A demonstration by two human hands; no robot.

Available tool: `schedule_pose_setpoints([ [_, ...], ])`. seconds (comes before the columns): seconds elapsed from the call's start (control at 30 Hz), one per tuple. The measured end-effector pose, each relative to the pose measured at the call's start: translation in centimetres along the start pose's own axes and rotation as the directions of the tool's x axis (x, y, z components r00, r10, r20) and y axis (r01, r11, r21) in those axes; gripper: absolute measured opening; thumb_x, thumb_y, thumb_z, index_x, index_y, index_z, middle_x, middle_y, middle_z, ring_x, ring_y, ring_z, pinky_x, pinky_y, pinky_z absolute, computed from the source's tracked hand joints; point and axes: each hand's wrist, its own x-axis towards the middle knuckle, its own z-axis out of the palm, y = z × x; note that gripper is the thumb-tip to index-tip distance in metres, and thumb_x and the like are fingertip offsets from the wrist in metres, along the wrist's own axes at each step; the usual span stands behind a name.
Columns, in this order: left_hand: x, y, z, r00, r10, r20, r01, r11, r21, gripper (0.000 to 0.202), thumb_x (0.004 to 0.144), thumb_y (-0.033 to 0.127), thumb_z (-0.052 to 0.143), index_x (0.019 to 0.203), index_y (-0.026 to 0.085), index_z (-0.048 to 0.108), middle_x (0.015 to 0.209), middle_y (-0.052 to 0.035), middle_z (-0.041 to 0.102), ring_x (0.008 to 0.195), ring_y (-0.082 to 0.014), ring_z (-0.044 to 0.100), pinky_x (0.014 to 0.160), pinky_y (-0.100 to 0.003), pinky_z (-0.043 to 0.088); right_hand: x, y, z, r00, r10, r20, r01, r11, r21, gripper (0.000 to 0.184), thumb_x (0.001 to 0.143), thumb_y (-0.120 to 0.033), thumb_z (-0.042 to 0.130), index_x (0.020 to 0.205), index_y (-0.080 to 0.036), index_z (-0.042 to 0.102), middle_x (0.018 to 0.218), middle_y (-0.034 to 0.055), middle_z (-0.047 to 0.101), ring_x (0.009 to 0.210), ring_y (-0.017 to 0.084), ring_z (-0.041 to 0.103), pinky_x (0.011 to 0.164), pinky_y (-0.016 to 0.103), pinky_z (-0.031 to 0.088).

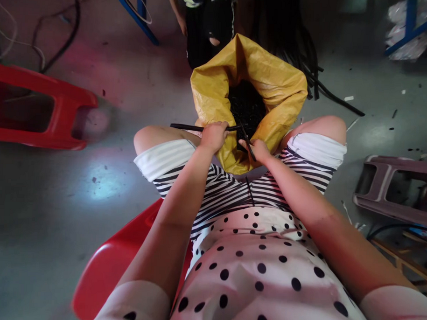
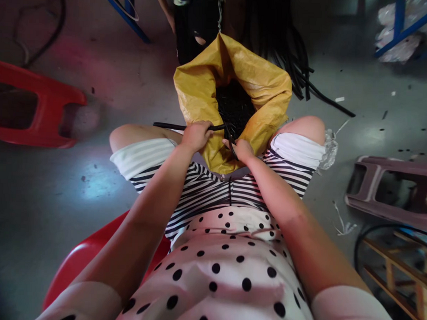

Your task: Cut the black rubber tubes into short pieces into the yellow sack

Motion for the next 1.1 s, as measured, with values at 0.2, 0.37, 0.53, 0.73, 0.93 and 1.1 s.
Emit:
schedule_pose_setpoints([
  [0.2,0.2,-0.6,0.2,1.000,-0.007,-0.029,0.007,1.000,-0.011,0.039,0.110,0.026,0.055,0.140,0.019,0.078,0.138,-0.0184,0.080,0.134,-0.0372,0.071,0.115,-0.044,0.052,-0.1,-0.1,-0.2,1.000,0.013,-0.029,-0.014,1.000,-0.025,0.070,0.105,-0.081,0.066,0.078,-0.018,0.075,0.073,0.0105,0.072,0.076,0.026,0.069,0.069,0.031,0.042],
  [0.37,0.4,1.5,0.9,0.997,0.059,-0.039,-0.060,0.998,-0.023,0.043,0.113,0.029,0.052,0.146,0.014,0.075,0.142,-0.0216,0.078,0.138,-0.0397,0.069,0.119,-0.047,0.050,-0.6,-0.4,-0.3,0.999,-0.016,-0.032,0.015,1.000,-0.020,0.072,0.103,-0.084,0.067,0.078,-0.017,0.075,0.070,0.0090,0.069,0.074,0.024,0.065,0.067,0.031,0.040],
  [0.53,0.9,2.4,1.0,0.997,0.045,-0.056,-0.047,0.998,-0.040,0.040,0.115,0.028,0.051,0.143,0.015,0.077,0.143,-0.0193,0.078,0.138,-0.0386,0.069,0.118,-0.045,0.051,-1.0,-0.5,-0.4,0.999,-0.002,-0.049,0.000,1.000,-0.026,0.072,0.103,-0.085,0.066,0.077,-0.018,0.073,0.066,0.0067,0.065,0.074,0.023,0.063,0.066,0.031,0.038],
  [0.73,1.3,1.5,1.2,0.995,0.063,-0.084,-0.067,0.996,-0.051,0.041,0.115,0.028,0.049,0.142,0.014,0.078,0.143,-0.0199,0.078,0.138,-0.0377,0.069,0.119,-0.048,0.052,-0.9,-0.5,-0.5,0.994,0.015,-0.105,-0.009,0.998,0.059,0.067,0.098,-0.079,0.077,0.068,-0.020,0.065,0.067,0.0063,0.065,0.077,0.024,0.067,0.068,0.031,0.042],
  [0.93,-0.1,2.2,2.4,0.969,0.231,-0.082,-0.237,0.968,-0.080,0.032,0.115,0.027,0.054,0.132,0.016,0.079,0.131,-0.0174,0.081,0.126,-0.0337,0.074,0.111,-0.043,0.056,-0.3,-1.2,-1.1,0.989,0.137,-0.053,-0.074,0.777,0.625,0.046,0.096,-0.057,0.088,0.079,-0.018,0.071,0.069,0.0050,0.075,0.059,0.016,0.063,0.054,0.026,0.045],
  [1.1,-1.0,3.3,3.0,0.951,0.302,-0.064,-0.307,0.947,-0.098,0.027,0.115,0.022,0.058,0.131,0.012,0.078,0.128,-0.0194,0.081,0.122,-0.0324,0.075,0.107,-0.041,0.057,-0.1,-1.7,-1.1,0.978,0.207,0.009,-0.128,0.573,0.809,0.033,0.090,-0.029,0.093,0.074,-0.018,0.067,0.057,0.0006,0.068,0.044,0.010,0.054,0.044,0.020,0.042],
])
